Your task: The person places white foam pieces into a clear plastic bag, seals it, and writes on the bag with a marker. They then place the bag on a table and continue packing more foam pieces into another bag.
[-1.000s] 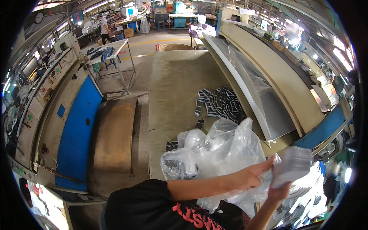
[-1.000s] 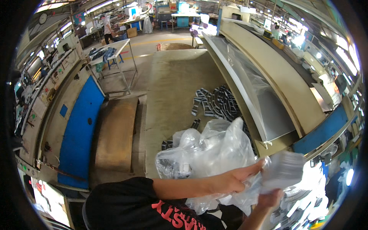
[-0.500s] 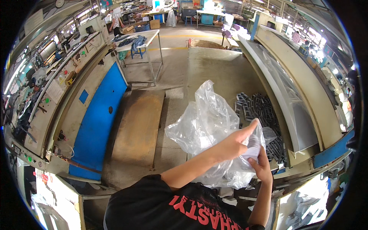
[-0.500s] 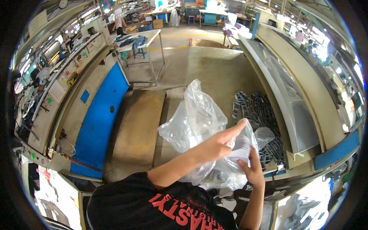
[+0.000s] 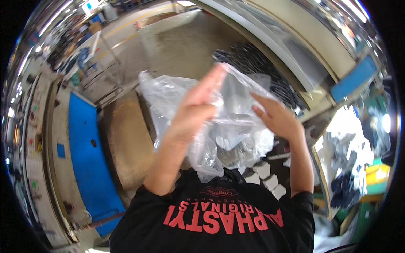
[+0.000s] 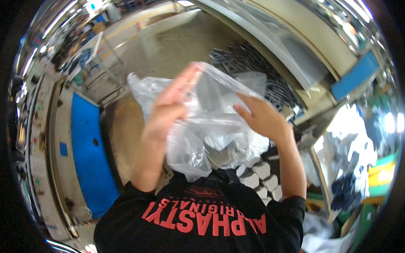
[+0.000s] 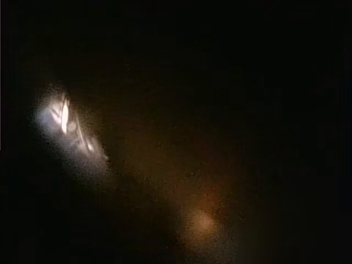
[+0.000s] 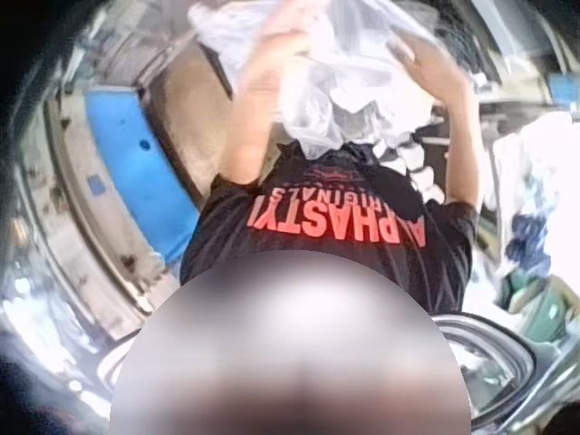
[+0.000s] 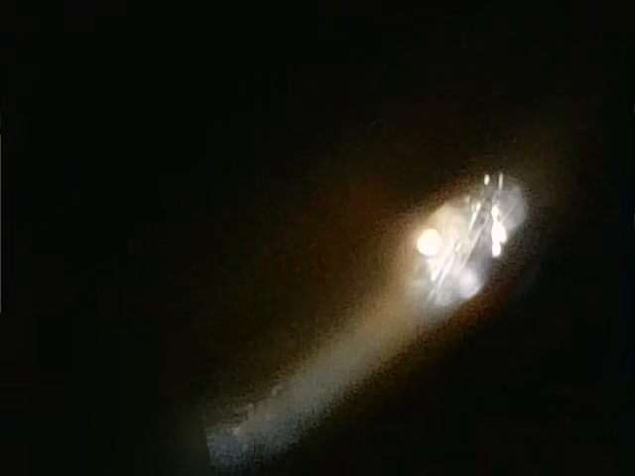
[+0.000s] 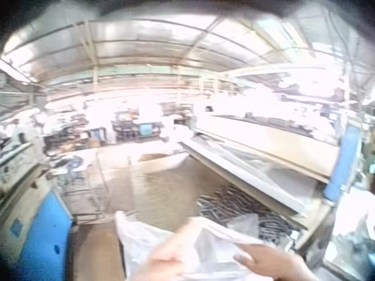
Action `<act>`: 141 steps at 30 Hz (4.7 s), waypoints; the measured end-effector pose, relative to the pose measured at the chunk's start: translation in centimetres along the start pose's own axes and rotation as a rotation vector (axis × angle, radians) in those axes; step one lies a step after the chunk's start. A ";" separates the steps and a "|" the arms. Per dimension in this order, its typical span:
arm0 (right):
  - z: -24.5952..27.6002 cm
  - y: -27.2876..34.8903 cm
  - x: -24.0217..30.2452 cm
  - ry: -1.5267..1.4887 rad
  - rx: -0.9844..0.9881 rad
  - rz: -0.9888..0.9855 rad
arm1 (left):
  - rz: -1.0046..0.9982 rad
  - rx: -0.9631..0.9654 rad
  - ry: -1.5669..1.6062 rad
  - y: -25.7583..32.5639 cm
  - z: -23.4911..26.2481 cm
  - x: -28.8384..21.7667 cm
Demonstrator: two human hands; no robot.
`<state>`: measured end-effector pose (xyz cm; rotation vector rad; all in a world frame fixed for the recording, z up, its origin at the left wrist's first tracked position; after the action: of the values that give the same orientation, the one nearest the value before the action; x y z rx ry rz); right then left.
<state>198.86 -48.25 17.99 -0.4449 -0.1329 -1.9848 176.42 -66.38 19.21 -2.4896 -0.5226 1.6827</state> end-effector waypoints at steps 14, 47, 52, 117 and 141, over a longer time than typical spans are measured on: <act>-6.6 5.8 -3.4 -0.268 -0.635 -0.053 | 0.153 -0.154 -0.013 4.7 6.7 4.5; -24.3 7.9 6.4 -1.205 0.732 -0.417 | 0.978 0.098 -0.065 18.8 8.2 15.2; -21.5 7.2 6.1 -1.219 0.628 -0.449 | 0.724 0.010 -0.165 18.2 8.5 12.4; -6.6 -4.9 8.8 -1.472 -0.616 -0.233 | 0.007 -0.512 -0.716 11.2 10.3 8.6; -16.8 -3.2 0.1 -0.291 -0.109 -0.022 | 0.294 -0.784 0.111 7.3 14.5 12.0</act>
<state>191.72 -51.73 2.82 -0.8053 -0.2126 -1.9458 168.83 -70.90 1.11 -3.3185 -1.0048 1.6282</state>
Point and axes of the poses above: each hand's wrist, its own y-axis away from the middle knuckle, its own z-axis out of the back of the hand, x = y × z, the point moved 1 cm from there along -y, towards the middle knuckle, and after that the axes turned 6 degrees about y, right-handed, at the moved point
